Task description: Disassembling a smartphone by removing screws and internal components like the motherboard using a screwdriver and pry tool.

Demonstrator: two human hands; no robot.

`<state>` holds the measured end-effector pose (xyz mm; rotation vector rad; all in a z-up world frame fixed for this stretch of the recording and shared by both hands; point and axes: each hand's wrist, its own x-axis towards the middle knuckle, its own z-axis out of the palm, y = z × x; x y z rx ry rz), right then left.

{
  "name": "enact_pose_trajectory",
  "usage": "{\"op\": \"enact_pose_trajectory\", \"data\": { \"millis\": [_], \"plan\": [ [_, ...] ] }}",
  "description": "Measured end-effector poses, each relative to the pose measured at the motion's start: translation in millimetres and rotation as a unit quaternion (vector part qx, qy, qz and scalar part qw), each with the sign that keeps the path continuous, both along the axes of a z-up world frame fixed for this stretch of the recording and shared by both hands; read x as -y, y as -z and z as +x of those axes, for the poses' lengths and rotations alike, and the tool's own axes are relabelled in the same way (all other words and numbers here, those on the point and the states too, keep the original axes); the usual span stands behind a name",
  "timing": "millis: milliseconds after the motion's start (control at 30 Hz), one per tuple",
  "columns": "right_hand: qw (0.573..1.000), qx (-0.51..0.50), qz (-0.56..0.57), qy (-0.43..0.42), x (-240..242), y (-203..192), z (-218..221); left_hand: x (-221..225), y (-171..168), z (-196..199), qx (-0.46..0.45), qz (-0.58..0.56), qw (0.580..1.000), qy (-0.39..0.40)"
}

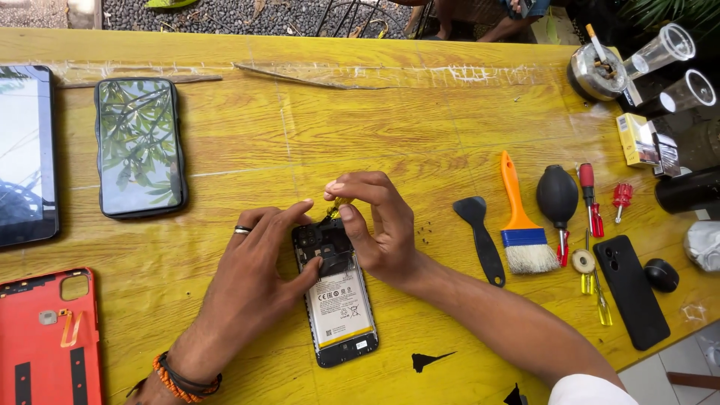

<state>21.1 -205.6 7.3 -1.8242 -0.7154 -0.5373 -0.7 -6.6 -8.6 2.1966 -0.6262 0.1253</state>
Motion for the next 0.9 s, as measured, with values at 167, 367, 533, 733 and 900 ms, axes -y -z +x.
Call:
{"op": "enact_pose_trajectory", "data": {
  "millis": [167,367,533,733,900],
  "plan": [
    [0.999,0.026,-0.023,0.041,4.4,7.1,0.4,0.7,-0.9,0.2,0.005,-0.005,1.0,0.001],
    [0.999,0.014,0.003,0.037,2.1,4.0,-2.3,0.3,-1.4,0.0,0.004,0.001,1.0,0.003],
    [0.999,0.034,-0.018,0.028,0.4,-3.1,-3.9,0.6,-0.4,-0.8,0.0,0.006,1.0,-0.001],
    [0.999,0.012,-0.018,0.038,3.9,5.5,-2.0,0.9,-1.8,-0.6,0.001,0.001,1.0,-0.003],
    [1.0,0.005,0.013,-0.009,-0.1,-3.3,-2.0,1.1,0.6,0.1,0.008,-0.006,1.0,-0.002]
  ]
}}
